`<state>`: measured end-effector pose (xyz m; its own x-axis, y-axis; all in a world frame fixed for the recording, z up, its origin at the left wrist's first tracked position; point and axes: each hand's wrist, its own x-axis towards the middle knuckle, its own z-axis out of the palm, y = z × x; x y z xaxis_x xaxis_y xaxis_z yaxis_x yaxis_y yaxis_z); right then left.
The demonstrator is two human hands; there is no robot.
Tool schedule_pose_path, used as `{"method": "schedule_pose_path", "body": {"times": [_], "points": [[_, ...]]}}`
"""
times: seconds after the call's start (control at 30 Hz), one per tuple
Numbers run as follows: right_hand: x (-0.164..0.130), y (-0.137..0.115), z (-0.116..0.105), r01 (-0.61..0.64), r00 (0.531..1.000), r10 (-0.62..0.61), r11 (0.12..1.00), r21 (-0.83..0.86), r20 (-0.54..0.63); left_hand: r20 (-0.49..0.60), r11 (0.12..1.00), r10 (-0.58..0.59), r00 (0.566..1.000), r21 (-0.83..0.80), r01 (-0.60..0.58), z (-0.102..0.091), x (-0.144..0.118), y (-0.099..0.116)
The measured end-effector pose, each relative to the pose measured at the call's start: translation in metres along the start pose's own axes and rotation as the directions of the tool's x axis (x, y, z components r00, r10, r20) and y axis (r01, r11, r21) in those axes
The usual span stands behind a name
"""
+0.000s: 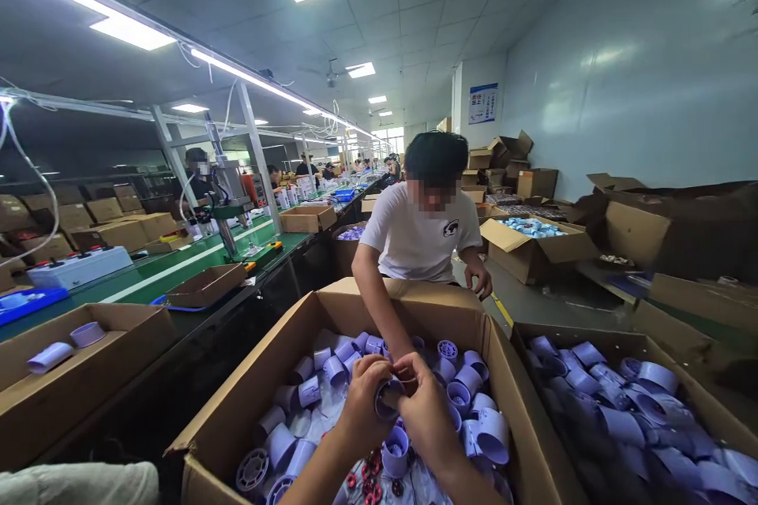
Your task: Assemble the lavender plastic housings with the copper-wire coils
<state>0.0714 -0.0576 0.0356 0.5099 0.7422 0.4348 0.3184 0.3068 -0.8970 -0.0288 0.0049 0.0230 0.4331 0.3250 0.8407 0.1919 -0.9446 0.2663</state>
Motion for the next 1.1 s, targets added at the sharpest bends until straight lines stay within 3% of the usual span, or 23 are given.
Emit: {"method": "schedule_pose_path", "body": {"times": [0.1, 0.3, 0.53, 0.8, 0.97, 1.1], "points": [[0.003, -0.001, -0.002, -0.089, 0.994, 0.085, 0.994, 0.055, 0.075, 0.063, 0.999, 0.041, 0.997, 0.012, -0.042, -0.002, 0.003, 0.0], [0.006, -0.003, -0.004, -0.13, 0.989, 0.135, 0.989, -0.073, 0.059, 0.181, 0.997, 0.065, 0.981, 0.028, -0.072, -0.008, 0.007, 0.0], [0.009, 0.007, 0.005, -0.368, 0.928, 0.362, 0.927, 0.071, 0.086, 0.286, 0.993, -0.007, 0.958, 0.114, -0.026, -0.009, 0.004, -0.002], [0.002, -0.001, 0.011, -0.274, 0.961, 0.267, 0.955, 0.113, 0.073, 0.155, 0.993, -0.018, 0.988, 0.122, -0.001, -0.008, -0.003, -0.013], [0.006, 0.016, 0.016, -0.35, 0.932, 0.327, 0.924, 0.156, 0.155, 0.16, 0.995, 0.027, 0.987, 0.095, -0.042, -0.008, -0.001, -0.01], [0.008, 0.025, 0.018, -0.338, 0.939, 0.324, 0.931, 0.139, 0.116, 0.178, 0.999, -0.003, 0.984, 0.032, -0.003, -0.005, -0.004, -0.013]]}}
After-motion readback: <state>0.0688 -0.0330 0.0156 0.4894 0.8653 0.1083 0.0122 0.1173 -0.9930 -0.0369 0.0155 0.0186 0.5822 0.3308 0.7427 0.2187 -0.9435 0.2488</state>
